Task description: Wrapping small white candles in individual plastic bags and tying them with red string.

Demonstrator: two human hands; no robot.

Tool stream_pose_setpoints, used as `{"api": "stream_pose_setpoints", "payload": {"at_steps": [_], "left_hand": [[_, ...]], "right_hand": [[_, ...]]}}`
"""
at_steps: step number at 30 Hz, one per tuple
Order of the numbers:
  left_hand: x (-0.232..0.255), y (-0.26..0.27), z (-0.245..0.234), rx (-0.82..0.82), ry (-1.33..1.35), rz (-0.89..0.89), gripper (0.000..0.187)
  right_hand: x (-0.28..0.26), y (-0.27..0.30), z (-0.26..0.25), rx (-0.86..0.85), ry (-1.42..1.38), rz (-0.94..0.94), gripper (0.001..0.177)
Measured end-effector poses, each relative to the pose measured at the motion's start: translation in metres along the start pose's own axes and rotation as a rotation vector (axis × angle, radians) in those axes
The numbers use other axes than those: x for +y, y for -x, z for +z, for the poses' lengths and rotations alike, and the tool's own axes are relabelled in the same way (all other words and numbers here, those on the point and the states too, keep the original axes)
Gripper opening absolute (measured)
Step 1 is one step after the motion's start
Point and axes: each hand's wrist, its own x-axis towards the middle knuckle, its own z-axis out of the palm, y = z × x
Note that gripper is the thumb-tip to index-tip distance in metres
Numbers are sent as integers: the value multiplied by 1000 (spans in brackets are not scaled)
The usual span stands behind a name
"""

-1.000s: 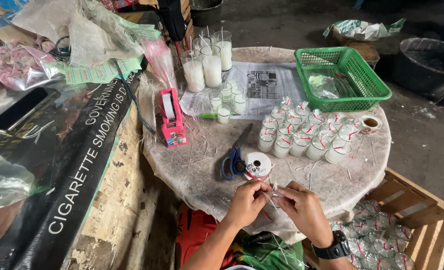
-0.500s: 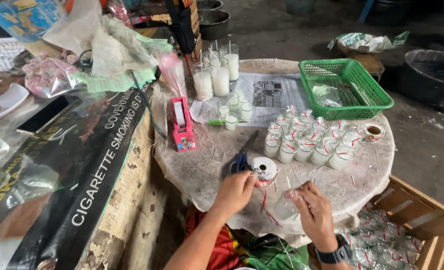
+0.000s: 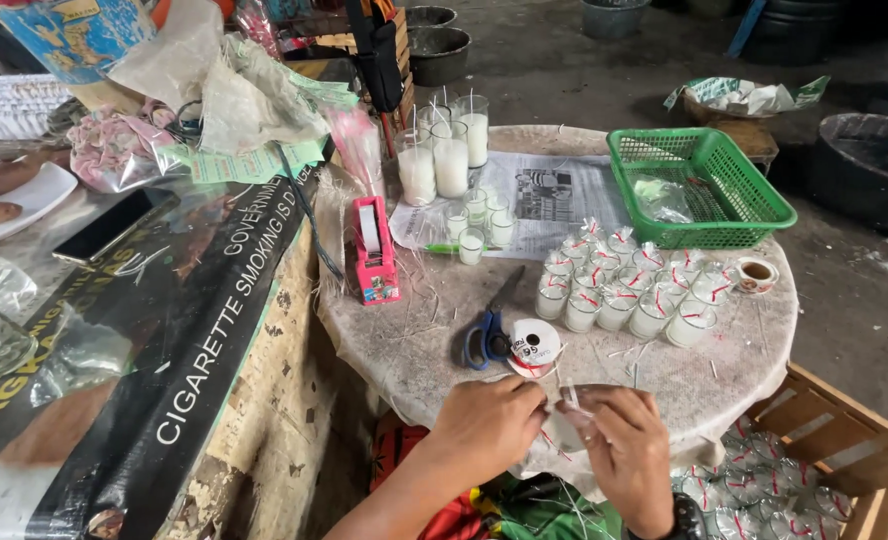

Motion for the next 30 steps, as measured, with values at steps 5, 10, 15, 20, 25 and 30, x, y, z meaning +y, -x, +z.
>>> {"api": "stream_pose_setpoints", "payload": {"at_steps": [5, 10, 15, 20, 25, 30], "left_hand": [[-14, 13, -28, 177, 558, 45, 19], [-49, -7, 2, 605, -81, -174, 17], [-43, -22, 11, 510, -225, -18, 19], [-8, -22, -11, 156, -111, 59, 19], [-7, -18, -11, 134, -151, 153, 21], [-26, -24, 2, 112, 183, 21, 26]], "right_hand": [[-5, -15, -19, -31, -31, 10, 15], [-20, -20, -15, -38, -128, -40, 17], [-29, -24, -11, -28, -213, -34, 14], [-28, -28, -4, -104, -281, -3, 20], [-20, -17, 5, -183, -288, 39, 18], [-16, -7, 8, -133, -370, 139, 20]]}}
